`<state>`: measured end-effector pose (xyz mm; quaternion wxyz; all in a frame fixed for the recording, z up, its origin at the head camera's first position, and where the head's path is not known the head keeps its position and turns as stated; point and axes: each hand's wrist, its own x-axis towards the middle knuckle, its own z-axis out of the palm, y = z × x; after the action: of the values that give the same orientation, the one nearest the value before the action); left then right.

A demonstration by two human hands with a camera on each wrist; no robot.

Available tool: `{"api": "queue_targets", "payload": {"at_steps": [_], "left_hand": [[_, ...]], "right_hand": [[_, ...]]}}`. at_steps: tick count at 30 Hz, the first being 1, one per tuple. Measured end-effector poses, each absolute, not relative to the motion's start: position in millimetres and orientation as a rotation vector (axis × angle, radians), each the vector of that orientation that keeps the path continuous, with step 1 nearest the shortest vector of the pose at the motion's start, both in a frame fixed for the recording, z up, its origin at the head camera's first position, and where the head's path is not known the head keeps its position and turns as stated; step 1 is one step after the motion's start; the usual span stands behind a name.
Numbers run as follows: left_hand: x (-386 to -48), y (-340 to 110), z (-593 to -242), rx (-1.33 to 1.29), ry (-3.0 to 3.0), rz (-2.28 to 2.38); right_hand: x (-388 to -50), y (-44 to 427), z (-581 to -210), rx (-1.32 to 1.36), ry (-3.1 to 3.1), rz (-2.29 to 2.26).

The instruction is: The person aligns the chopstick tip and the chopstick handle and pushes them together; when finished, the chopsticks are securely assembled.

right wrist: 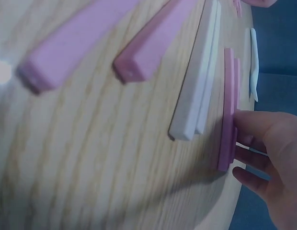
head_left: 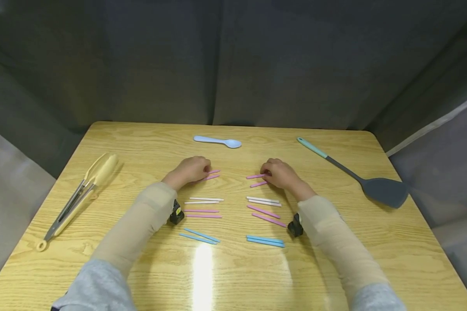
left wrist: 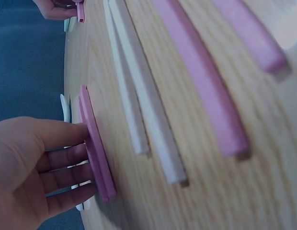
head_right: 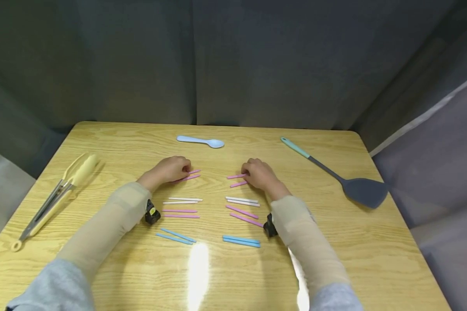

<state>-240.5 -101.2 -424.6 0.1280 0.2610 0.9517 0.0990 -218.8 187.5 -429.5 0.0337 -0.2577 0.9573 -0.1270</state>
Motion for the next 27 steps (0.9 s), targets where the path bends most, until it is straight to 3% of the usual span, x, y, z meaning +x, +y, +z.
{"api": "queue_targets", "payload": {"at_steps": [10,27], "left_hand": [[-245.3,-97.8,-424.1,0.720,2.746,0.321],[-224.3,-114.5,-395.4,0.665,2.683,0.668]], "right_hand": [[-218.8,187.0,-429.4,-0.726,2.960,-0.341],[-203.4,175.0,-396.9,-0.685,2.848,-0.778]]}}
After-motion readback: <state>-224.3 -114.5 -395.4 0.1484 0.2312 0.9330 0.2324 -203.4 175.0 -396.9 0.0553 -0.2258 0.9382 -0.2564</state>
